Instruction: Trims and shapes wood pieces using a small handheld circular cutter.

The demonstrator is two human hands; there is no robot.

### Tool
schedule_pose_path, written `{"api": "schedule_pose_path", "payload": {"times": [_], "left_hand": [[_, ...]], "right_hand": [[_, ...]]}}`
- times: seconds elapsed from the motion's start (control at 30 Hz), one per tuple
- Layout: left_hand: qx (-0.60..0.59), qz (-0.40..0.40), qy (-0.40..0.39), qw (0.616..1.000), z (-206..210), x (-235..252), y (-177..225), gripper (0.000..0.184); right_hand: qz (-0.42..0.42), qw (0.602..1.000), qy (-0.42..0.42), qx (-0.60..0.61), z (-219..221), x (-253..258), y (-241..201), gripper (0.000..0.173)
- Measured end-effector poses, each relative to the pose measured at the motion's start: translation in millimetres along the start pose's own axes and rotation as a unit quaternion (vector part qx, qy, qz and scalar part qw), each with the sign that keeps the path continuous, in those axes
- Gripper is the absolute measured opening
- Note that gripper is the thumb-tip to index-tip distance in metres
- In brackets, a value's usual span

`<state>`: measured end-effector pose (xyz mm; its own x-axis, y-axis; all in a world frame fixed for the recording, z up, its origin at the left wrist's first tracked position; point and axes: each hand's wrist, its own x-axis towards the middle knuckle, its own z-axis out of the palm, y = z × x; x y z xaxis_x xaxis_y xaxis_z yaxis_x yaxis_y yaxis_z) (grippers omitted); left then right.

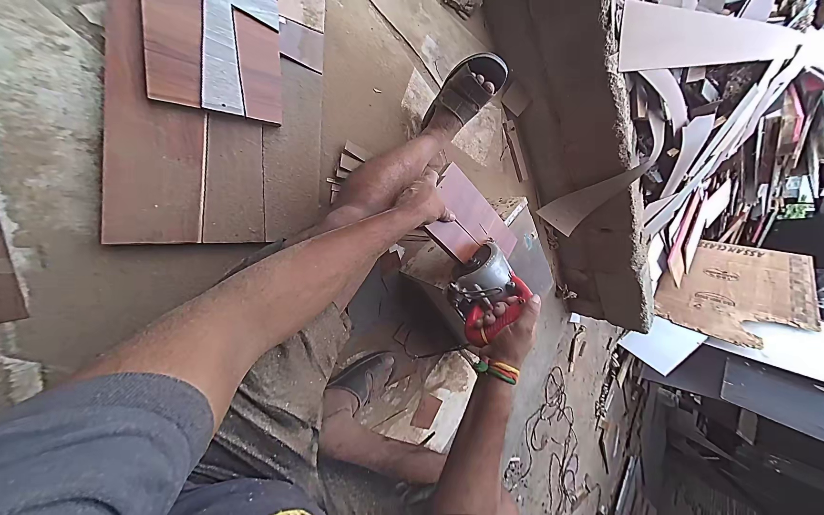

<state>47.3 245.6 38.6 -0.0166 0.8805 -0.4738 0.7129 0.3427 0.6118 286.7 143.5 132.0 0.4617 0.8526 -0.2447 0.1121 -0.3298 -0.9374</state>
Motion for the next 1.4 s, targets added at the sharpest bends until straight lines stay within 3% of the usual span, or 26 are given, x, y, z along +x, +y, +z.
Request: {"api": "schedule_pose_path", "payload": {"times": [0.4,0.67,0.9,1.17,1.23,1.33,1.4], "left_hand": [[-0.032,-0.027,-0.014,0.999,1.5,6.7,10.0,0.089],[0.052,0.057,0.011,0.997,-4.1,-5.6,-5.3,0.089],[0.022,-0.014,-0.001,1.0,-5.3,-1.5,1.7,0.087],[0.0,-0.019,-0.022,1.0,0.0,3.9,3.0,0.095],[-0.023,-0.028,-0.027,0.999,0.8,6.3,7.9,0.094],[-0.19,-0.053,-0.043,0.979,13.4,16.6,17.6,0.092],[-0.209,-0.059,-0.042,0.975,20.1,22.8,18.3,0.095]], "right_hand": [[-0.01,1.0,0.01,-0.007,2.2,-2.3,-0.4,0.059],[-0.006,1.0,0.007,-0.001,1.0,-0.3,-0.3,0.059],[-0.008,1.0,0.016,-0.009,2.7,-0.3,-1.9,0.058],[-0.012,0.999,0.019,-0.025,2.2,0.4,-1.8,0.059],[-0.01,0.999,0.023,-0.027,2.5,0.9,-2.0,0.06],[0.0,1.0,0.024,-0.02,3.5,0.9,-2.5,0.06],[0.004,1.0,0.025,-0.018,3.3,1.1,-2.8,0.06]]}}
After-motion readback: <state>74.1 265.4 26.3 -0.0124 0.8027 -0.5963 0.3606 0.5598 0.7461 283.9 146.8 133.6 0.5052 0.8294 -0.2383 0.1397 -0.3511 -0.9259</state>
